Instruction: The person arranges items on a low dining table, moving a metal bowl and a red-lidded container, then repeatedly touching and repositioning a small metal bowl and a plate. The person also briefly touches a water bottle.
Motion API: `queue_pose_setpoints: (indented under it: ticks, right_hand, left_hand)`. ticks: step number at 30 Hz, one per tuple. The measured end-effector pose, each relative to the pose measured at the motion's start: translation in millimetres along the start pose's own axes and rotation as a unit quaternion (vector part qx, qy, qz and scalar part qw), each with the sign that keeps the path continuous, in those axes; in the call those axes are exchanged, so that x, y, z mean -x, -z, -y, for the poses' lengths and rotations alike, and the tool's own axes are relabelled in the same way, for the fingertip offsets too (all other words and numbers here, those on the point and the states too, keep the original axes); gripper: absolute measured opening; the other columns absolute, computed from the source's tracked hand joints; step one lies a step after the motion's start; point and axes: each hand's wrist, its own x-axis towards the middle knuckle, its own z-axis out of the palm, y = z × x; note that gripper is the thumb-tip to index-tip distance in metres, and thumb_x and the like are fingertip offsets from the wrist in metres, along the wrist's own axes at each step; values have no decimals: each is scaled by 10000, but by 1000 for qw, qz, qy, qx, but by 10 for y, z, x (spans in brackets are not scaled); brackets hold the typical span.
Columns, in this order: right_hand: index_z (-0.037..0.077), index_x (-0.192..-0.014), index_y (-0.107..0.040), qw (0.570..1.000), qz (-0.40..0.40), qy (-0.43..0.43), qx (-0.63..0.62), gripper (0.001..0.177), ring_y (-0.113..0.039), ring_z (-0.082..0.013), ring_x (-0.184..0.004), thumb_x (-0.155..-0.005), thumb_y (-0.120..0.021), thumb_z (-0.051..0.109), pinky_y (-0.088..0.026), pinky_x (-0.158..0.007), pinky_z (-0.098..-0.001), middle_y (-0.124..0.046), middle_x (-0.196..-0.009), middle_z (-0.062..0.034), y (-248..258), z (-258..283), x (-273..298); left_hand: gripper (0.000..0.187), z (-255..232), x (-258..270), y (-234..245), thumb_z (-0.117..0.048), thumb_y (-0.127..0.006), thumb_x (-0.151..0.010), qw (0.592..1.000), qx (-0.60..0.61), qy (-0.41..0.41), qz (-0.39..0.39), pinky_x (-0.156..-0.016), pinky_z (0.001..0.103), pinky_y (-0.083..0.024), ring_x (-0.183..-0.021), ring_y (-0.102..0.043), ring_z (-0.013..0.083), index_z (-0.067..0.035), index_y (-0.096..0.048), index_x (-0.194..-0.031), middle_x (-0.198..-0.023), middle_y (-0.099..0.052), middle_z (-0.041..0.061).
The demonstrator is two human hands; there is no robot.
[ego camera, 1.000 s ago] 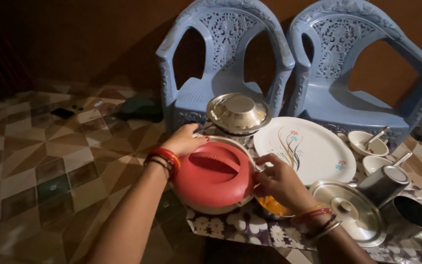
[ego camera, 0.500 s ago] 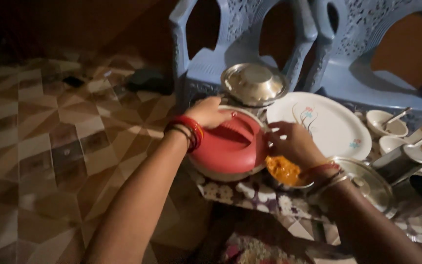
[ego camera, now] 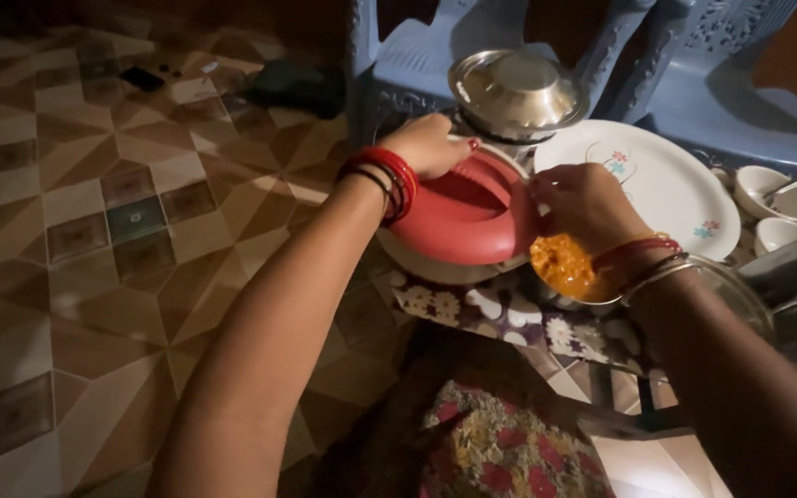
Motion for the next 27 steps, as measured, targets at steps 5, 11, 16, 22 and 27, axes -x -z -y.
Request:
queue_pose_setpoints:
  ticks: [5,11,16,22,27]
  right_hand:
    - [-87,-1096,-729,997,-2,-11,-72,275,-737,-235,-724,-1010,-600,140,-601,-650,-350,-752,-911,-172,-19,66,58]
    - [-82,-1173,-714,999,3,-15,-52,286,-744,-238,-765,-939,-590,27,-611,-681,-353,-761,-974,-178,-18,21,-17]
    - [-74,-1196,-698,997,11,-18,-73,298,-747,-240,-761,-963,-551,38,-606,-671,-344,-761,-982,-165,8,-93,-66]
    - [-79,-1173,-712,997,7,-17,-70,287,-744,-225,-771,-966,-588,77,-590,-667,-330,-760,-961,-168,28,27,31]
    - [-48,-1185,-719,996,8,-39,-78,300,-752,-223,-767,-979,-592,128,-604,-684,-324,-769,-978,-150,82,27,40]
  left_hand:
    - [629,-7,26,21,-522,-533,-1003,999,-34,0,-21,-998,461,-515,-1168,-662,371,54,-666,-1216,-1243,-684,259]
    - [565,46,10,-5,-468,-514,-1023,999,-18,6,-39,-1026,459,-497,-1200,-647,352,29,-633,-1263,-1288,-665,231]
    - [556,-195,263,62,-498,-500,-999,998,-35,43,-31,-1070,577,-414,-1227,-630,326,-41,-604,-1296,-1283,-672,149]
    - [502,-546,457,67,-485,-503,-998,998,-61,22,-24,-1156,653,-282,-1278,-587,331,-87,-619,-1281,-1287,-682,118]
    - [466,-629,212,-207,-407,-564,-971,998,-60,-24,-20,-1062,580,-391,-1194,-606,355,-25,-605,-1235,-1229,-662,194]
